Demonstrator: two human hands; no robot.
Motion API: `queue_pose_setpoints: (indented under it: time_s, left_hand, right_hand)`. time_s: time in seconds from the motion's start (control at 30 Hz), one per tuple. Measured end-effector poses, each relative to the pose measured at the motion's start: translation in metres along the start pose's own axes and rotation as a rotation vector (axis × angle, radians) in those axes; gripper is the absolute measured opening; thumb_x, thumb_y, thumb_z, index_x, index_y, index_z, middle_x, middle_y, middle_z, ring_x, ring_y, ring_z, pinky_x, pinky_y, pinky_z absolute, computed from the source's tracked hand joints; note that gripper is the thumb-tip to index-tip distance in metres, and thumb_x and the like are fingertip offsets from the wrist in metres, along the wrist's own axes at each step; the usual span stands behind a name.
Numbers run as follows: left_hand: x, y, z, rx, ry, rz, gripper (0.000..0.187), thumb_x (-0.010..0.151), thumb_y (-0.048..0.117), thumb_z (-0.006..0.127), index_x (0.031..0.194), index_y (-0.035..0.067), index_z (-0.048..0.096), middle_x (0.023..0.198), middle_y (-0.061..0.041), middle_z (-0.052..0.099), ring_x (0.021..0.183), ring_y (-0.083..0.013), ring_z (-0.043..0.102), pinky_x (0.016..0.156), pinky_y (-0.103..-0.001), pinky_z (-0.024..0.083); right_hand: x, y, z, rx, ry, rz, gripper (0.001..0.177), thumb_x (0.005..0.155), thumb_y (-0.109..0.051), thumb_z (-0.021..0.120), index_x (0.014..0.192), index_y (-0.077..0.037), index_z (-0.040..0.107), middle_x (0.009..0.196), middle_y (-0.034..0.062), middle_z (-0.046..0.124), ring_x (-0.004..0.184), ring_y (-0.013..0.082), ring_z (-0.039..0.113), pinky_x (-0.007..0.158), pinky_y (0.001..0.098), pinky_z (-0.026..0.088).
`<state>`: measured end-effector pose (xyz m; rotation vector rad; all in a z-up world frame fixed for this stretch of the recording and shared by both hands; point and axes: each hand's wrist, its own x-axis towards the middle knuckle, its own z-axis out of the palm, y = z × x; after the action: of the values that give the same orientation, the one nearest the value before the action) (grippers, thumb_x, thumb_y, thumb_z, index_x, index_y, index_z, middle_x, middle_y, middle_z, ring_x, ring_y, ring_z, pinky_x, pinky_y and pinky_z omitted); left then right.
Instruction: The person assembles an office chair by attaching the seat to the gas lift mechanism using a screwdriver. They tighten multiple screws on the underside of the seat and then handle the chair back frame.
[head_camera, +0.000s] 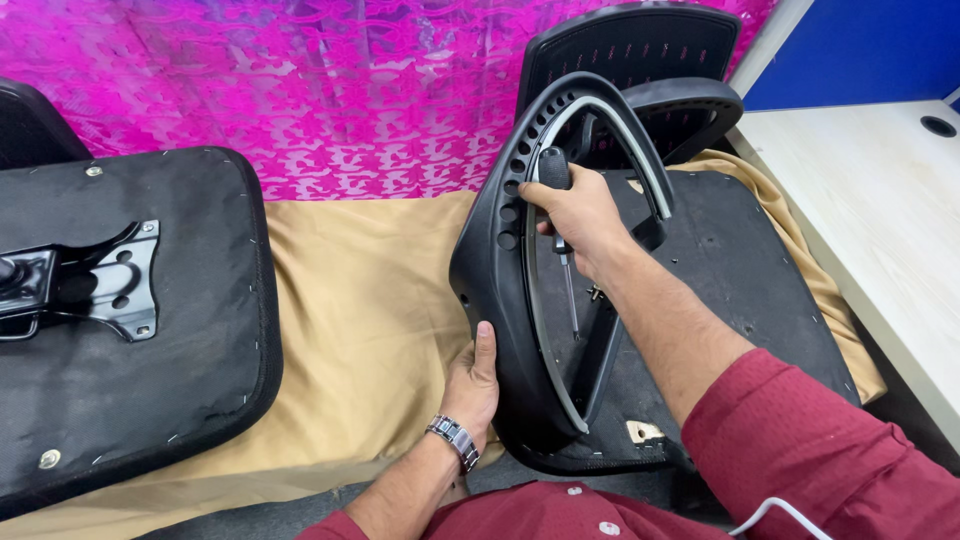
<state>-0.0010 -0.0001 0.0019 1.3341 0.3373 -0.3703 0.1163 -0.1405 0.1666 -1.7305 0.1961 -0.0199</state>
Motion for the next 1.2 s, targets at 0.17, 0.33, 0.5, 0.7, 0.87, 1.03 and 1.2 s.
queue_pose_setpoints:
  time_s: [0.17, 0.33, 0.5, 0.7, 0.87, 1.03, 1.2]
  left_hand:
    - [0.000, -0.001, 0.000, 0.006, -0.003, 0.031, 0.088, 0.083, 0.077, 0.048, 0.123, 0.002, 0.070, 0.116, -0.007, 0.074, 0.110, -0.0166, 0.064, 0.103, -0.032, 0.045]
    - [0.000, -0.001, 0.001, 0.028, 0.002, 0.037, 0.090, 0.084, 0.078, 0.048, 0.122, -0.001, 0.070, 0.116, -0.011, 0.074, 0.110, -0.0185, 0.065, 0.103, -0.032, 0.046]
    - [-0.001, -0.001, 0.001, 0.045, 0.007, 0.046, 0.087, 0.084, 0.076, 0.048, 0.124, 0.002, 0.068, 0.116, -0.009, 0.074, 0.110, -0.0167, 0.065, 0.103, -0.031, 0.045]
    - [-0.003, 0.002, 0.002, 0.068, 0.018, 0.089, 0.083, 0.086, 0.075, 0.049, 0.117, 0.001, 0.072, 0.109, -0.009, 0.076, 0.104, -0.0173, 0.066, 0.098, -0.032, 0.048]
    - [-0.004, 0.006, 0.003, 0.100, 0.022, 0.091, 0.082, 0.087, 0.074, 0.049, 0.114, 0.001, 0.073, 0.105, -0.009, 0.076, 0.100, -0.0174, 0.066, 0.095, -0.031, 0.050]
    - [-0.004, 0.009, 0.003, 0.099, 0.012, 0.100, 0.080, 0.087, 0.074, 0.050, 0.115, 0.002, 0.073, 0.105, -0.008, 0.077, 0.100, -0.0159, 0.067, 0.095, -0.031, 0.050]
    - [-0.003, 0.012, 0.004, 0.070, 0.018, 0.103, 0.077, 0.086, 0.072, 0.053, 0.116, 0.004, 0.074, 0.108, -0.006, 0.077, 0.103, -0.0151, 0.066, 0.097, -0.031, 0.049]
  right_hand:
    - [-0.004, -0.003, 0.004, -0.050, 0.001, -0.001, 0.013, 0.088, -0.013, 0.072, 0.098, -0.004, 0.072, 0.085, 0.0019, 0.072, 0.071, 0.0092, 0.065, 0.061, 0.0259, 0.052]
    - [-0.007, -0.006, 0.005, -0.062, 0.019, -0.038, 0.014, 0.088, -0.011, 0.072, 0.100, -0.003, 0.071, 0.086, 0.0029, 0.072, 0.070, 0.0089, 0.065, 0.059, 0.0251, 0.052]
    - [-0.012, -0.006, 0.005, -0.051, 0.053, -0.064, 0.014, 0.089, -0.011, 0.071, 0.101, -0.004, 0.069, 0.085, 0.0016, 0.070, 0.067, 0.0076, 0.063, 0.056, 0.0237, 0.051]
    - [-0.010, -0.003, 0.004, -0.064, 0.078, -0.082, 0.015, 0.090, -0.011, 0.072, 0.103, -0.003, 0.069, 0.086, 0.0019, 0.068, 0.064, 0.0084, 0.058, 0.056, 0.0234, 0.050]
    - [-0.004, 0.006, 0.002, 0.044, 0.127, -0.080, 0.035, 0.088, -0.013, 0.073, 0.121, -0.012, 0.060, 0.088, 0.0000, 0.067, 0.067, 0.0055, 0.061, 0.054, 0.0232, 0.049]
    - [-0.005, 0.019, 0.005, 0.113, 0.157, -0.026, 0.031, 0.093, -0.020, 0.074, 0.117, -0.006, 0.059, 0.084, 0.0032, 0.062, 0.063, 0.0107, 0.056, 0.052, 0.0252, 0.046]
    - [-0.009, 0.015, -0.004, 0.143, 0.045, 0.049, 0.024, 0.096, -0.028, 0.069, 0.107, -0.008, 0.064, 0.085, -0.0004, 0.066, 0.064, 0.0075, 0.058, 0.050, 0.0232, 0.044]
